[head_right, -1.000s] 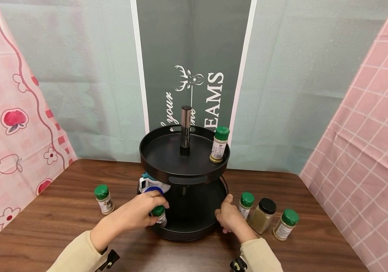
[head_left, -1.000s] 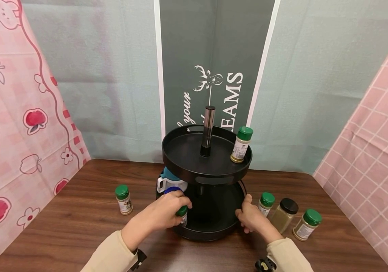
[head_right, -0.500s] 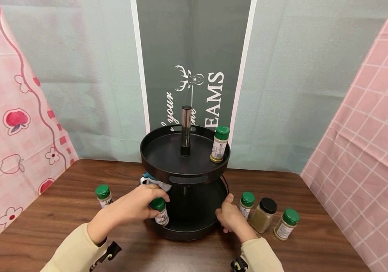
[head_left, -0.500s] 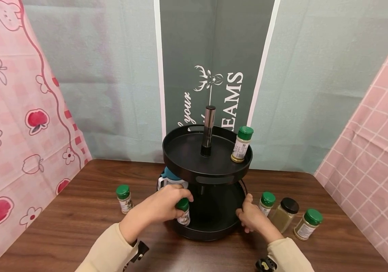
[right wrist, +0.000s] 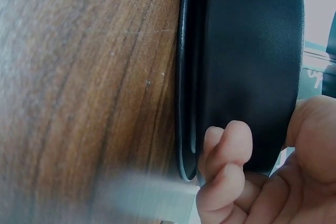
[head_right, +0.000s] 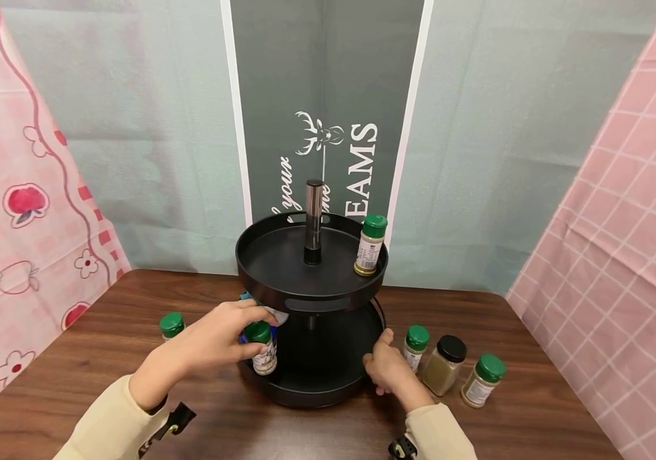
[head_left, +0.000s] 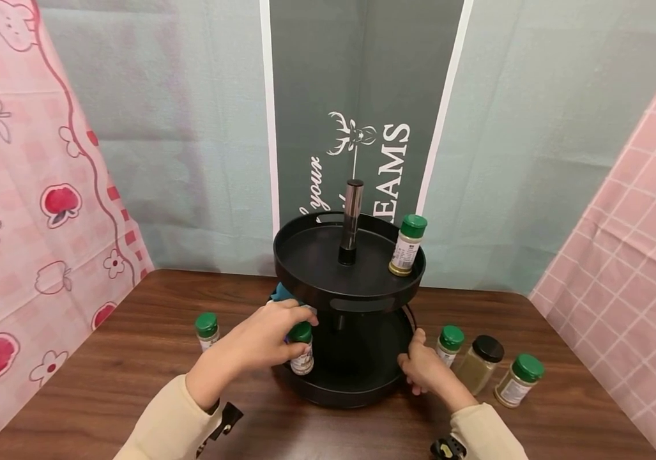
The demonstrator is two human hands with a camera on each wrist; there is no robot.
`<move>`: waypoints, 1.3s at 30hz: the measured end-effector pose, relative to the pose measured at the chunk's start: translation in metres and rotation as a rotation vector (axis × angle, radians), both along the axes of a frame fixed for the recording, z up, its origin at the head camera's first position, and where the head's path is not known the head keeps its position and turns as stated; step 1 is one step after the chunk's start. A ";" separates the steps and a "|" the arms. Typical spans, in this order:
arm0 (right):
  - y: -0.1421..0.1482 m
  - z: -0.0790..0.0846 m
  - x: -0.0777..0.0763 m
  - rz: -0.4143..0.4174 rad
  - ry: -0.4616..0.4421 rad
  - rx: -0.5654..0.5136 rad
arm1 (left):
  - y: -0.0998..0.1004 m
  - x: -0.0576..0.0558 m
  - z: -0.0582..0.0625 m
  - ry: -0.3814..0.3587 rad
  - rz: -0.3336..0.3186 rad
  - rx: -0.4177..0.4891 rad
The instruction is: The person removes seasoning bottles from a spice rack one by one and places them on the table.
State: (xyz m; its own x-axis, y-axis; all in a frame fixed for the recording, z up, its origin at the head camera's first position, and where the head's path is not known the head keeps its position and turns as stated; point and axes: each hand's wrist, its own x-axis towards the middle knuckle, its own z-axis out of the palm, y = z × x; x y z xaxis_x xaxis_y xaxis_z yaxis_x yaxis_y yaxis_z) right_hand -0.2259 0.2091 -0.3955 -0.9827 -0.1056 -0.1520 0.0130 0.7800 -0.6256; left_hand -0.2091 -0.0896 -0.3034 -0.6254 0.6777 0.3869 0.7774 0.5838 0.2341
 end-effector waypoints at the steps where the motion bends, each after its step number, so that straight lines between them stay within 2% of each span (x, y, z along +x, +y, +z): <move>1: 0.000 0.000 0.000 0.001 0.001 -0.002 | -0.001 0.000 0.000 0.000 -0.002 0.005; 10: -0.001 -0.001 0.000 -0.009 0.004 -0.008 | -0.003 0.000 -0.002 0.001 -0.003 -0.010; 19: 0.000 -0.001 0.001 -0.008 0.014 0.008 | -0.013 0.003 0.002 -0.036 0.061 0.034; 29: 0.001 -0.001 0.001 -0.008 0.011 0.008 | -0.028 0.002 0.004 -0.080 0.111 0.017; 33: 0.000 -0.001 0.000 -0.008 0.014 0.012 | -0.033 0.002 0.004 -0.086 0.123 -0.002; 39: -0.001 -0.001 0.000 -0.002 0.017 0.006 | -0.042 0.000 0.003 -0.082 0.145 0.020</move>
